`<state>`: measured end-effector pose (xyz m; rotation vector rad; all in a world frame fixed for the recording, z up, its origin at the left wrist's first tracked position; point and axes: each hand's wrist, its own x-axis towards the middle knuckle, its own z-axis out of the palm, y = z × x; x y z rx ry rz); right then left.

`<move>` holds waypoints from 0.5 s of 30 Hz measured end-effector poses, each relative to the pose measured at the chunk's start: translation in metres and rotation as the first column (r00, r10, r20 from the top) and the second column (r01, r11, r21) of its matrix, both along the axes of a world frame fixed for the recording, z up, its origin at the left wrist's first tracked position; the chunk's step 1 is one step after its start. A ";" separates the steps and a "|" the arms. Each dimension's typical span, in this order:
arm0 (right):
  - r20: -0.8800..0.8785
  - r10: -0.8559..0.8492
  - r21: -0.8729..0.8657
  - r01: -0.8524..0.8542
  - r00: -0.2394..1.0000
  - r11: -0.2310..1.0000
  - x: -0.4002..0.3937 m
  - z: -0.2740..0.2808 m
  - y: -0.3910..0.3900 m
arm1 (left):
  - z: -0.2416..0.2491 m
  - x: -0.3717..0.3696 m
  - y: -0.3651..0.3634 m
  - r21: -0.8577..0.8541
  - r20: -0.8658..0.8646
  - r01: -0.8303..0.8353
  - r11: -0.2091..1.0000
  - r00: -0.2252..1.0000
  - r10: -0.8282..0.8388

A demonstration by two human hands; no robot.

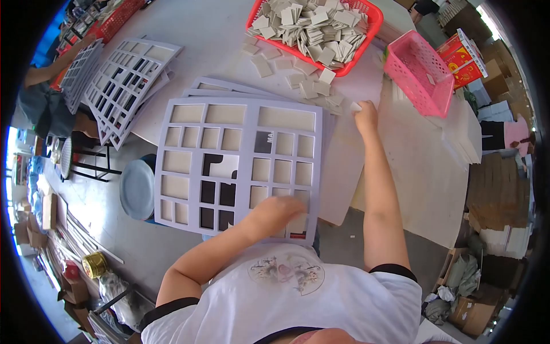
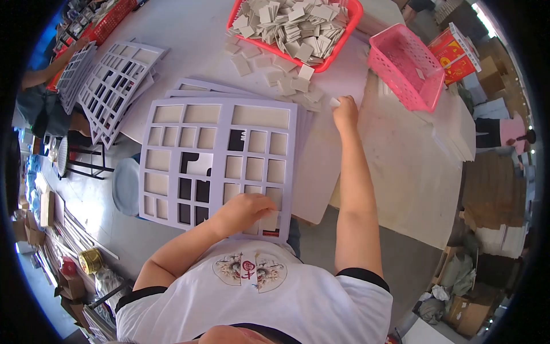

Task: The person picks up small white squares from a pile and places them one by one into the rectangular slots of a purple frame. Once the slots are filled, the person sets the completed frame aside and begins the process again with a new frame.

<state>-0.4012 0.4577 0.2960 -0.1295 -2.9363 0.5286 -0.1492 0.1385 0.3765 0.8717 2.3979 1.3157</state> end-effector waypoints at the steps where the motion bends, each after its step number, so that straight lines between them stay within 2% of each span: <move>1: 0.014 0.000 -0.011 0.001 1.000 1.000 0.001 0.003 0.000 | 0.004 0.002 0.002 -0.029 0.002 -0.006 1.000 1.000 0.006; 4: -0.317 -0.078 -0.211 0.010 0.945 0.978 -0.003 -0.027 0.003 | -0.002 0.010 0.006 -0.036 -0.008 -0.030 0.999 1.000 0.030; 7: -0.123 -0.244 -0.515 0.148 0.962 0.844 0.022 0.014 -0.020 | -0.006 0.017 0.008 -0.047 -0.064 -0.041 0.998 0.997 0.038; 10: -0.069 -0.288 -0.731 0.147 0.955 0.666 0.031 0.025 -0.028 | -0.006 0.021 0.006 -0.088 -0.150 -0.006 0.996 0.989 -0.007; 13: -0.114 -0.274 -0.854 0.047 0.955 0.519 0.041 0.047 -0.046 | 0.001 0.025 0.004 -0.136 -0.155 0.023 0.990 0.987 -0.044; 15: -0.088 -0.165 -0.889 -0.003 0.982 0.458 0.048 0.055 -0.056 | 0.009 0.027 0.002 -0.196 -0.151 0.054 0.979 0.985 -0.085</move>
